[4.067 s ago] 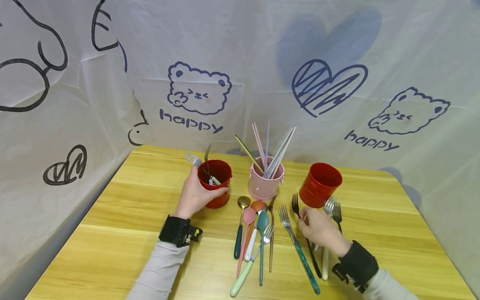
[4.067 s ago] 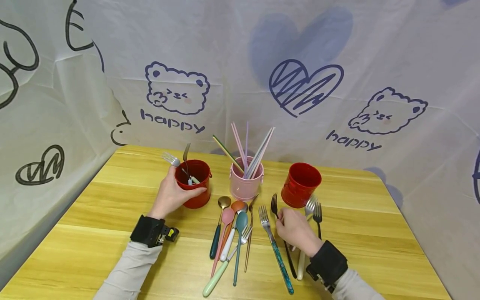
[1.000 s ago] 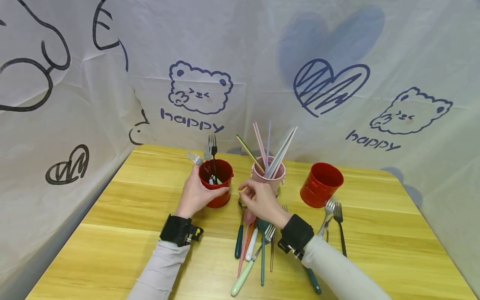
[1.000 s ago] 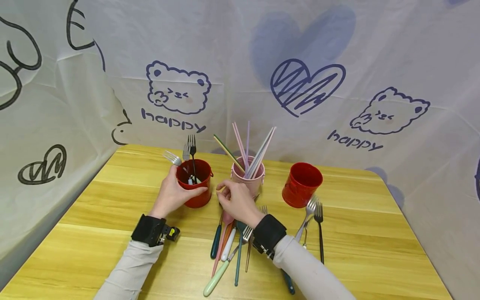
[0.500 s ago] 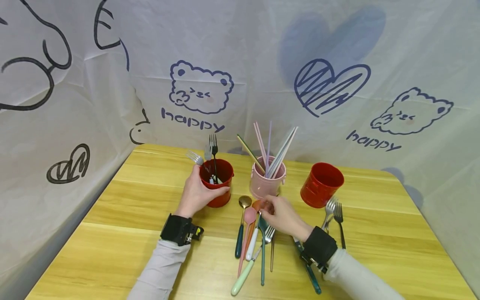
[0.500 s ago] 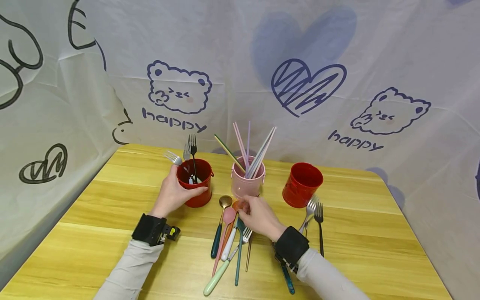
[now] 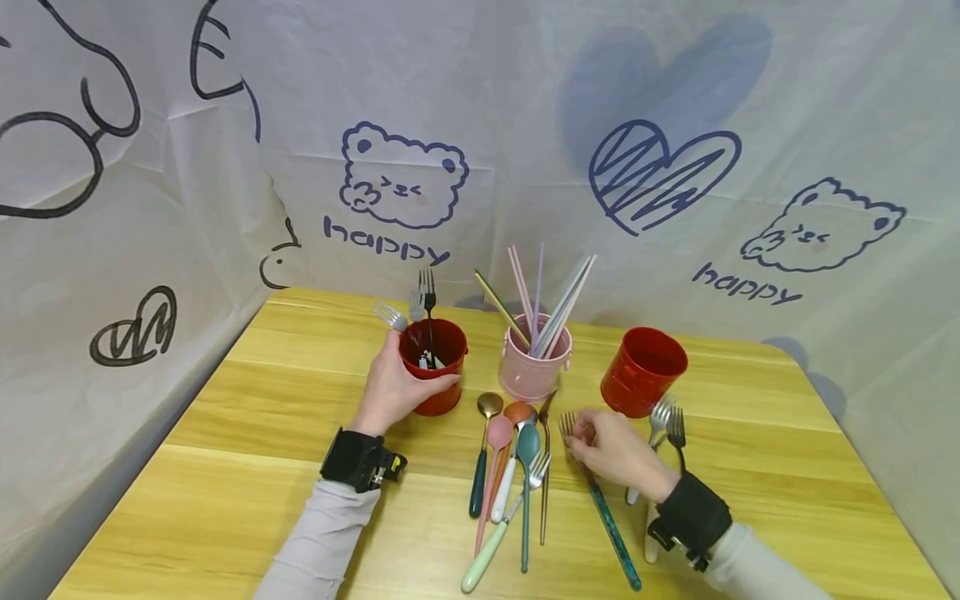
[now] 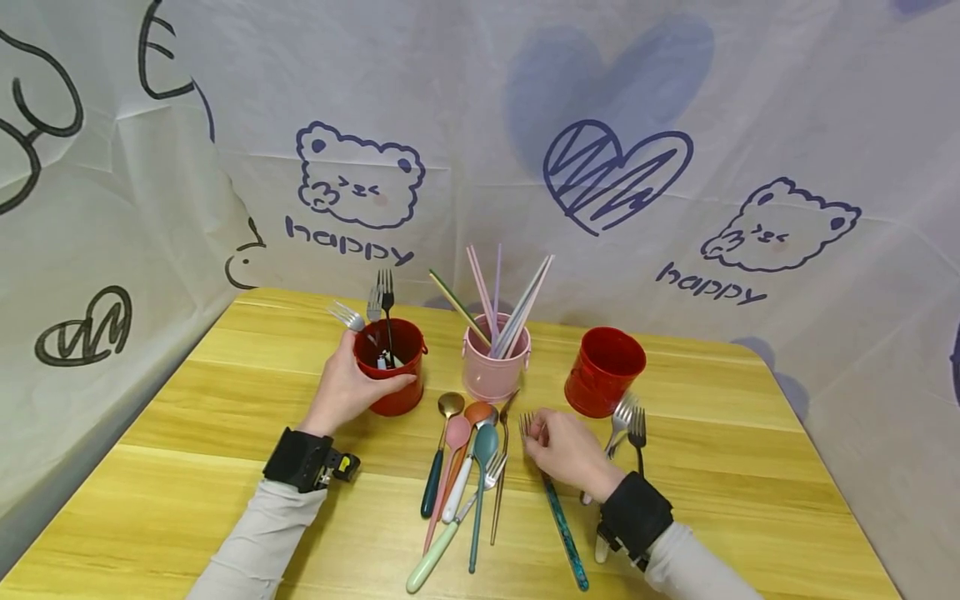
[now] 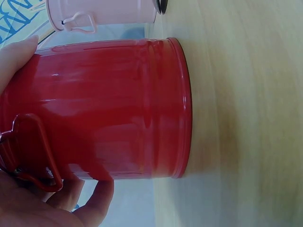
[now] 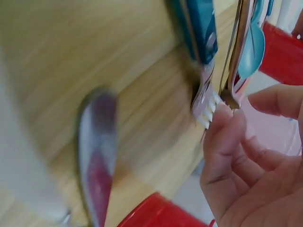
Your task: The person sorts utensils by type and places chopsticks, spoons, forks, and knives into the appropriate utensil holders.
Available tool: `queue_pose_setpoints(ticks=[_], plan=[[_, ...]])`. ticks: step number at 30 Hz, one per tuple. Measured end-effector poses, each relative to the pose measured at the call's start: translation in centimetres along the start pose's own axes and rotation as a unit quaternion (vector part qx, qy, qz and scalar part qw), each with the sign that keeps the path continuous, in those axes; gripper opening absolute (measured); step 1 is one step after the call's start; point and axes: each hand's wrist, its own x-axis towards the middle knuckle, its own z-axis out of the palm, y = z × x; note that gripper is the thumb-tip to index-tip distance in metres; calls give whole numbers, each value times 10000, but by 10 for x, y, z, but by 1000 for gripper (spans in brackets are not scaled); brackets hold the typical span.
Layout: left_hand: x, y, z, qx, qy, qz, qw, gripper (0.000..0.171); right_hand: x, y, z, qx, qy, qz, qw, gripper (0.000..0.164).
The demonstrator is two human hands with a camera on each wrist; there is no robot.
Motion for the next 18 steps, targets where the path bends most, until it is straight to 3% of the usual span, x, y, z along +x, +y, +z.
queue_pose_setpoints(ticks=[5, 18], plan=[[0, 0, 0, -5, -8, -7, 10000, 92, -9, 8, -6, -225, -121, 166, 9995, 11], [0, 0, 1, -12, 36, 53, 10000, 90, -23, 11, -6, -268, -910, 766, 9925, 31]])
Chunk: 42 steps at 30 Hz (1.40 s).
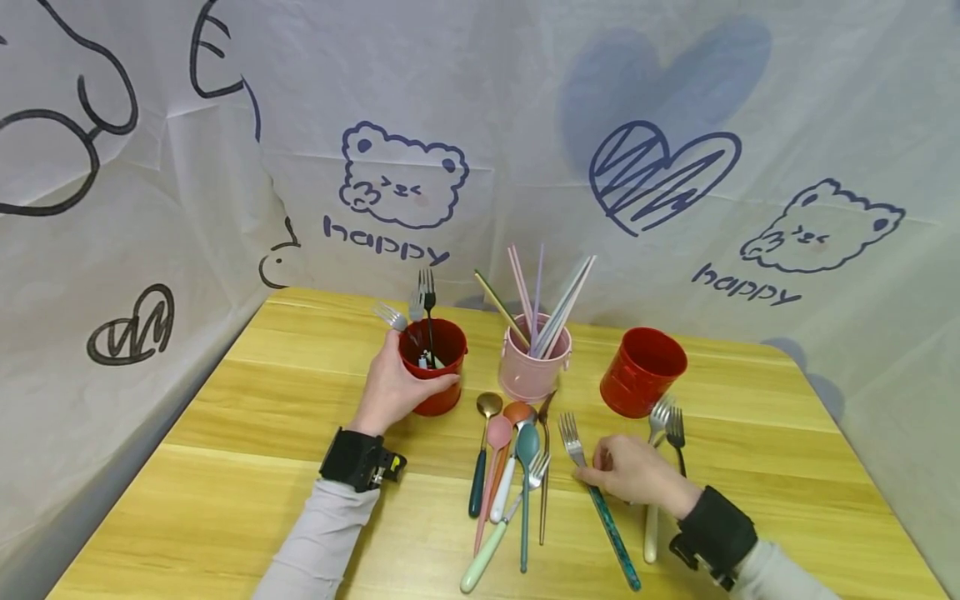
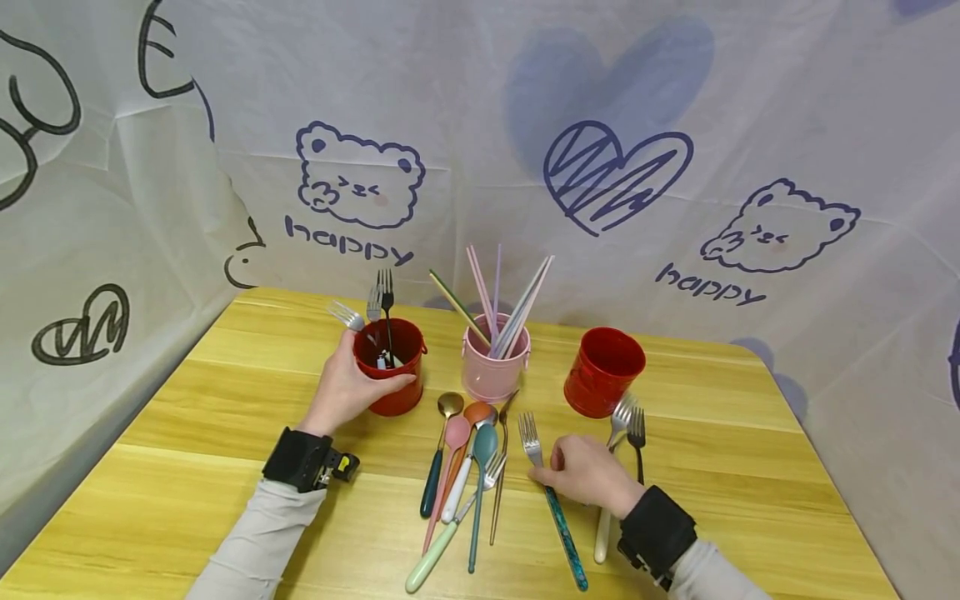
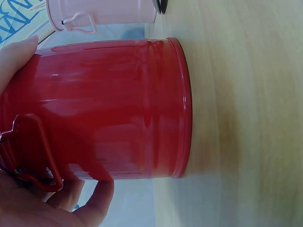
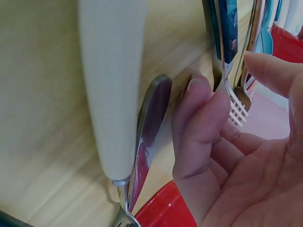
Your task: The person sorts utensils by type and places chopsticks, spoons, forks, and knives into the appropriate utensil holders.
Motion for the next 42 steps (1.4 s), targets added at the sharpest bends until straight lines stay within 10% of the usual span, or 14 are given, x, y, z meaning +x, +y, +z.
queue_pose_setpoints(ticks=[42], plan=[[0, -2, -1, -51, -32, 30, 10000, 91, 0, 0, 15, 119, 159, -544, 9983, 38]])
